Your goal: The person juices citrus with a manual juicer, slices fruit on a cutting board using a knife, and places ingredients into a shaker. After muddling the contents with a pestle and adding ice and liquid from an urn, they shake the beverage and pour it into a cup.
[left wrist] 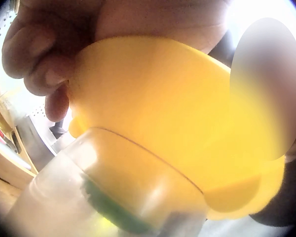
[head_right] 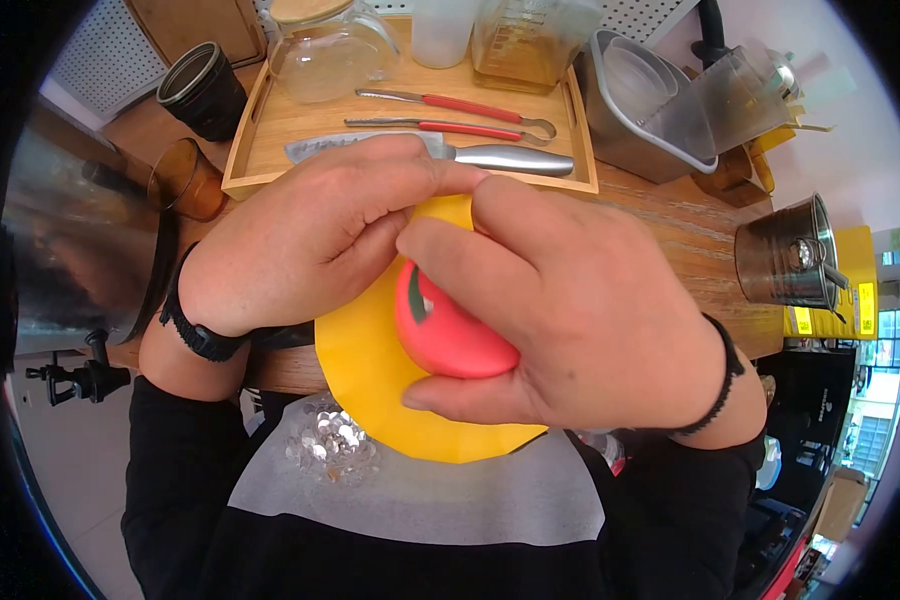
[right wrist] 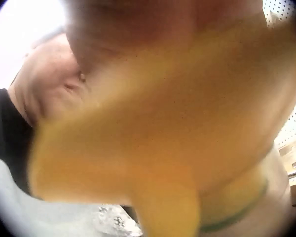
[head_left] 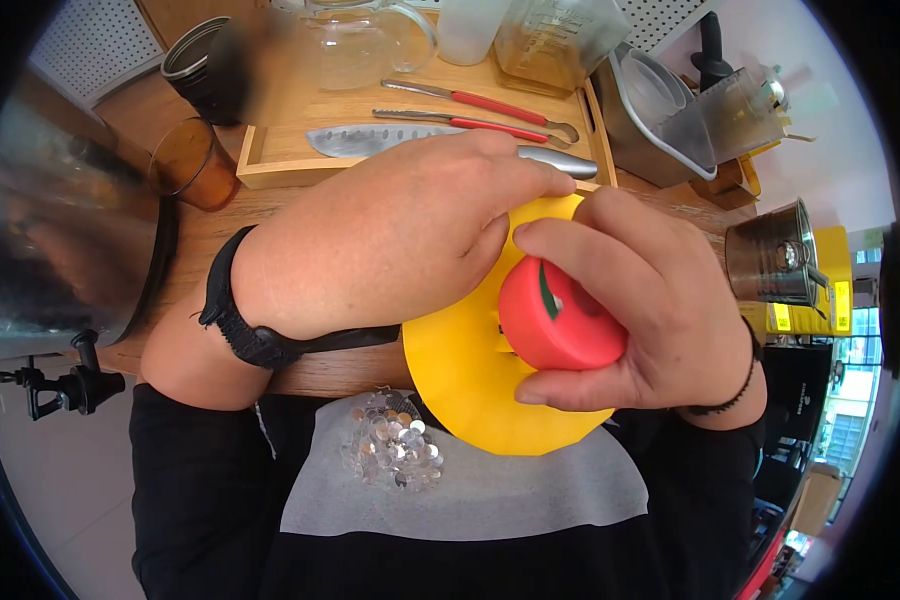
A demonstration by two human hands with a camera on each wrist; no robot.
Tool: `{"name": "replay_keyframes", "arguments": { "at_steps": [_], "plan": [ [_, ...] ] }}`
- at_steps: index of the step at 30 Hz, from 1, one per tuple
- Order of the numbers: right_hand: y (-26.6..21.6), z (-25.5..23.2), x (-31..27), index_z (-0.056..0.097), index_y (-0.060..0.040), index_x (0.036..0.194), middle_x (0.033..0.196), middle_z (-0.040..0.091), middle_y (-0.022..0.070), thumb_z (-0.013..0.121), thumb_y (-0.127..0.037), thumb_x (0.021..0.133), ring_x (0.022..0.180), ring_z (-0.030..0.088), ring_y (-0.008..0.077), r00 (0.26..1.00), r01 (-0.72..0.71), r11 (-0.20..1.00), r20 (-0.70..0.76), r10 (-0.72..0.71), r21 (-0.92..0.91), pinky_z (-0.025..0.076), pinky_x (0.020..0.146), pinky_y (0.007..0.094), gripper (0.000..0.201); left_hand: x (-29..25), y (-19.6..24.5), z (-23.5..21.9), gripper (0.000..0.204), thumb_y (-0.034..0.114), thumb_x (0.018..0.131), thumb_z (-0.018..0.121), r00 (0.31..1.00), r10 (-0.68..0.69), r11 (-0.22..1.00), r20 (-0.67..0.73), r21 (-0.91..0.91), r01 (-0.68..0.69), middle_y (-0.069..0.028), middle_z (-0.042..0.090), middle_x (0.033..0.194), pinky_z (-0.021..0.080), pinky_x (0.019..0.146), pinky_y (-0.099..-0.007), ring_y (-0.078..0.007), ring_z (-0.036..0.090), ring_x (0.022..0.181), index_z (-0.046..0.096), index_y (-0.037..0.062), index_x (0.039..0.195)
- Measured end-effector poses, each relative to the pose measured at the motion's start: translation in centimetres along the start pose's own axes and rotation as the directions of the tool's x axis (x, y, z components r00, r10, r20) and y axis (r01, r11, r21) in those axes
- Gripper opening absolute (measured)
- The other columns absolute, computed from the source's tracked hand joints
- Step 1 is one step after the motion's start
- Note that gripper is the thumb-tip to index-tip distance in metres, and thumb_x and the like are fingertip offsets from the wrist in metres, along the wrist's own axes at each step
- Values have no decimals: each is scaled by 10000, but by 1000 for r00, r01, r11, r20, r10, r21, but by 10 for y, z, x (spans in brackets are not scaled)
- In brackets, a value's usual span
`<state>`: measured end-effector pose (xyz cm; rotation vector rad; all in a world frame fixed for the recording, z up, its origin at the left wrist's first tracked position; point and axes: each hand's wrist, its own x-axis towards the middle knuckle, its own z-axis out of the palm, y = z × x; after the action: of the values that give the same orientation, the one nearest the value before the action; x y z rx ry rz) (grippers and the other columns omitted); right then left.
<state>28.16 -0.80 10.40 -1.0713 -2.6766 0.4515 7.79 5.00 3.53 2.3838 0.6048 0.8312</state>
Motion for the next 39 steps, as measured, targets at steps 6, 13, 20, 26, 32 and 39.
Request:
{"name": "replay_keyframes", "arguments": {
  "at_steps": [6, 13, 20, 26, 32, 39],
  "plan": [
    [8, -4, -1, 621, -127, 1179, 1069, 545, 140, 851, -286, 597, 901, 595, 325, 980, 184, 983, -79, -182, 12, 517, 740, 361, 646, 0, -3, 2, 358, -30, 855, 503, 999, 17, 999, -35, -36, -18, -147, 588, 966, 485, 800, -381, -335, 597, 924, 595, 34, 1195],
    [4, -4, -3, 619, -120, 1172, 1052, 555, 136, 848, -304, 605, 886, 600, 315, 965, 264, 962, 21, -263, -70, 516, 721, 367, 639, -1, -2, 2, 373, -48, 845, 484, 1000, -4, 1000, -29, 21, 5, -152, 603, 992, 489, 832, -384, -337, 601, 958, 594, 30, 1193],
    [3, 5, 0, 605, -87, 1160, 957, 548, 137, 834, -412, 626, 822, 594, 306, 995, 68, 997, -64, -70, -29, 495, 680, 374, 666, -1, 2, 0, 357, -42, 848, 508, 999, -44, 999, 4, 14, 44, -157, 611, 1025, 491, 846, -380, -347, 604, 987, 593, 25, 1189],
    [8, -7, -5, 619, -149, 1187, 1078, 550, 137, 833, -245, 621, 911, 592, 323, 975, 224, 973, -14, -224, 49, 508, 746, 363, 613, 0, -2, 1, 377, -46, 848, 493, 1000, -25, 1000, -6, -3, 25, -154, 604, 991, 488, 835, -368, -339, 606, 959, 598, 42, 1200],
    [2, 1, -5, 620, -175, 1175, 1049, 543, 134, 834, -233, 617, 896, 585, 320, 985, 172, 985, 25, -171, -16, 503, 738, 375, 600, -1, 3, 0, 381, -27, 859, 492, 999, -41, 999, -21, 18, 41, -143, 594, 969, 484, 832, -364, -330, 602, 941, 592, 50, 1219],
    [7, 13, -3, 576, -75, 1147, 919, 529, 124, 832, -418, 641, 771, 574, 308, 994, 67, 998, -89, -65, 23, 482, 641, 366, 662, 0, 4, -2, 366, 0, 853, 535, 1000, -30, 999, -3, 33, 30, -136, 583, 953, 480, 825, -365, -332, 595, 943, 580, 43, 1214]
  ]
}}
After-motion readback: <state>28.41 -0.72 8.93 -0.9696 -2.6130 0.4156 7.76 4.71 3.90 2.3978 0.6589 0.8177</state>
